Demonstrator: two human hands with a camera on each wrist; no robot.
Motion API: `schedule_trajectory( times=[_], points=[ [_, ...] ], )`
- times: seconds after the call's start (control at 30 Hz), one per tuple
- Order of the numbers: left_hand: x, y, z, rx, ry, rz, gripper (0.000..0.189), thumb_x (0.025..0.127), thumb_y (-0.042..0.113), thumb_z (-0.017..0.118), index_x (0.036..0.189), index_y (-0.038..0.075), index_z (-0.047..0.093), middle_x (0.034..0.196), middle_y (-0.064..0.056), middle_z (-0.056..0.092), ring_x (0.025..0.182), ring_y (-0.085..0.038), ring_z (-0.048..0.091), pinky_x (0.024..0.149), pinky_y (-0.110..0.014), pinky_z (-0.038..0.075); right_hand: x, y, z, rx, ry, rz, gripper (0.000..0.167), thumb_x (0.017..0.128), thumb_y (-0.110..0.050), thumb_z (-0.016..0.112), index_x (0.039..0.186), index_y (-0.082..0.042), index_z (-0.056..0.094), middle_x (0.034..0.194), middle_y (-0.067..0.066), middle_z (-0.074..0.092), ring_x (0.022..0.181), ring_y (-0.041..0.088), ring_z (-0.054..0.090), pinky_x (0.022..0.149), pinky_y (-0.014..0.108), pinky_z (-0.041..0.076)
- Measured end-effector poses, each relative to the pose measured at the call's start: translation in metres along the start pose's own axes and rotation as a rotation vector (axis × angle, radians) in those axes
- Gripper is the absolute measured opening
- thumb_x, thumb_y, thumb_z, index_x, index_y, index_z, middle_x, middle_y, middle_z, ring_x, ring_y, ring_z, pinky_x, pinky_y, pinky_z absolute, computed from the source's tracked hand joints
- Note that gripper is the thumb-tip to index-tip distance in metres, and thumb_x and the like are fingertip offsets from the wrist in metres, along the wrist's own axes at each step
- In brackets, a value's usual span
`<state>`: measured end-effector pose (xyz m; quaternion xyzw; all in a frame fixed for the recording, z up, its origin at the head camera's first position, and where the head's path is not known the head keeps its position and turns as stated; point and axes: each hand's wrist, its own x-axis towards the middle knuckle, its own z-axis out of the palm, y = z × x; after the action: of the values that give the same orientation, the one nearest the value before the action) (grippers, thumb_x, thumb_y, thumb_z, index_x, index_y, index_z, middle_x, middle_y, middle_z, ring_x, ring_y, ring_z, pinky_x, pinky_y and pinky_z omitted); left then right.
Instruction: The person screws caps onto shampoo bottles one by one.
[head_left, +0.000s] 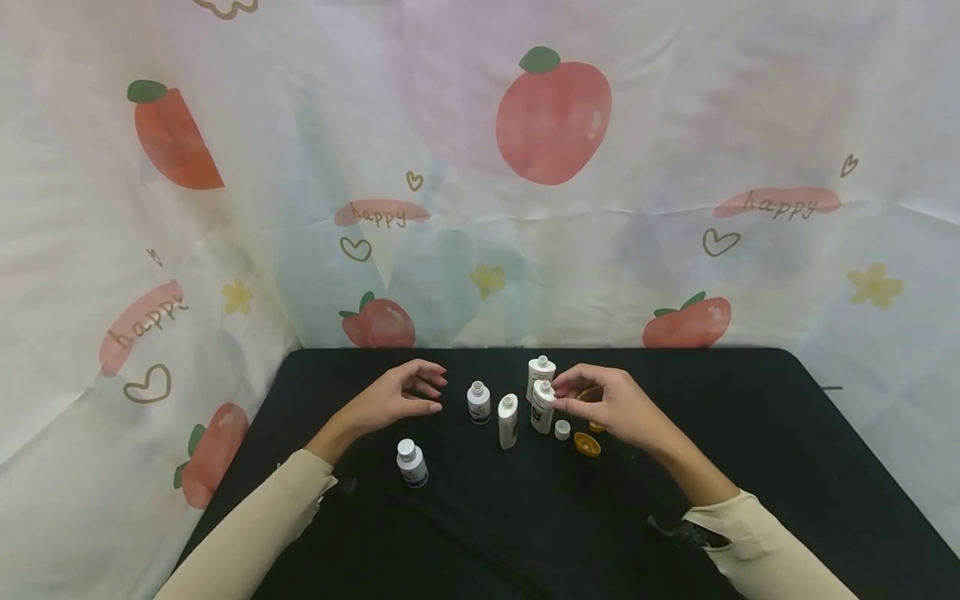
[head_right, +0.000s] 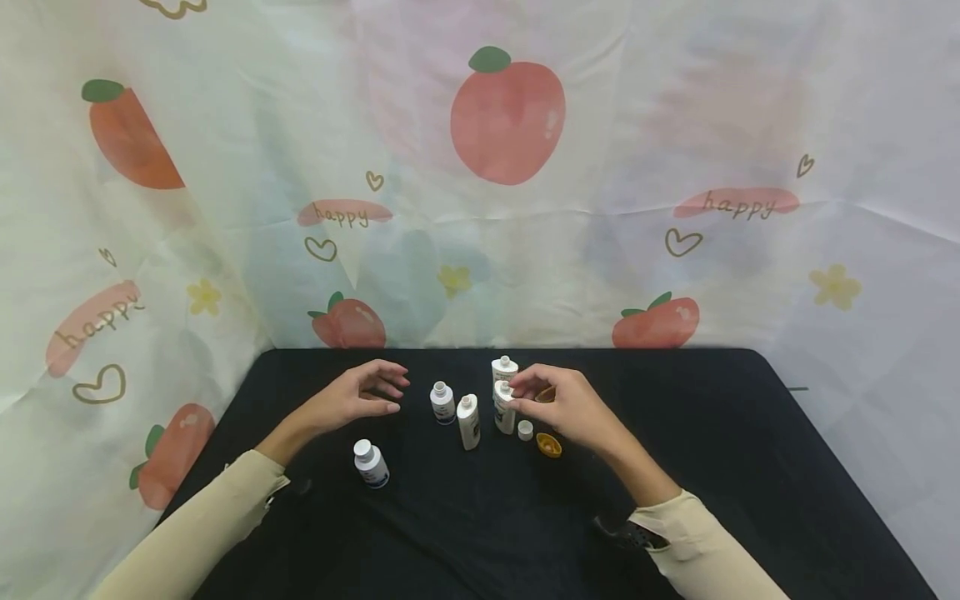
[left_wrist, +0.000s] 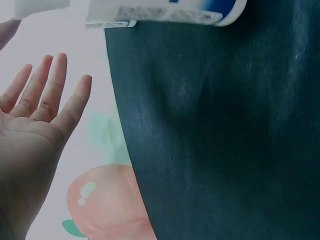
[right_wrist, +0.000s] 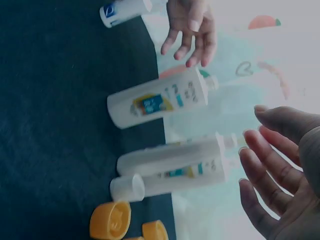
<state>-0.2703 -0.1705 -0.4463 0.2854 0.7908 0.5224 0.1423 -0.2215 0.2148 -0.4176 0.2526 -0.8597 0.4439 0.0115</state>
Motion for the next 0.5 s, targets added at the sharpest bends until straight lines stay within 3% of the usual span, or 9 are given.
schedule_trajectory(
  times=[0.2,0.5],
  points=[
    [0.011,-0.007,0.001,0.028,-0.094,-0.018,0.063,0.091,0.009,0.076,0.146,0.006,0.046,0.139,-0.028,0.052,0.121,-0.044,0.060,0.095,-0.039,0.055,-0.008,0.015,-0.006,-0.008,0.009,0.035,0.026,0.091,-0.022,0.079,0.112,-0.009,0.072,0.099,-0.002,0.073,0.085,0.015,0.069,0.072,0.028,0.057],
    [0.023,-0.017,0.001,0.059,-0.198,-0.023,0.066,0.090,0.006,0.076,0.148,0.005,0.045,0.141,-0.027,0.052,0.120,-0.041,0.061,0.092,-0.037,0.056,-0.017,0.034,-0.005,0.001,0.021,0.079,0.028,0.090,-0.020,0.079,0.114,-0.006,0.071,0.102,0.004,0.074,0.084,0.015,0.068,0.070,0.027,0.058]
  ],
)
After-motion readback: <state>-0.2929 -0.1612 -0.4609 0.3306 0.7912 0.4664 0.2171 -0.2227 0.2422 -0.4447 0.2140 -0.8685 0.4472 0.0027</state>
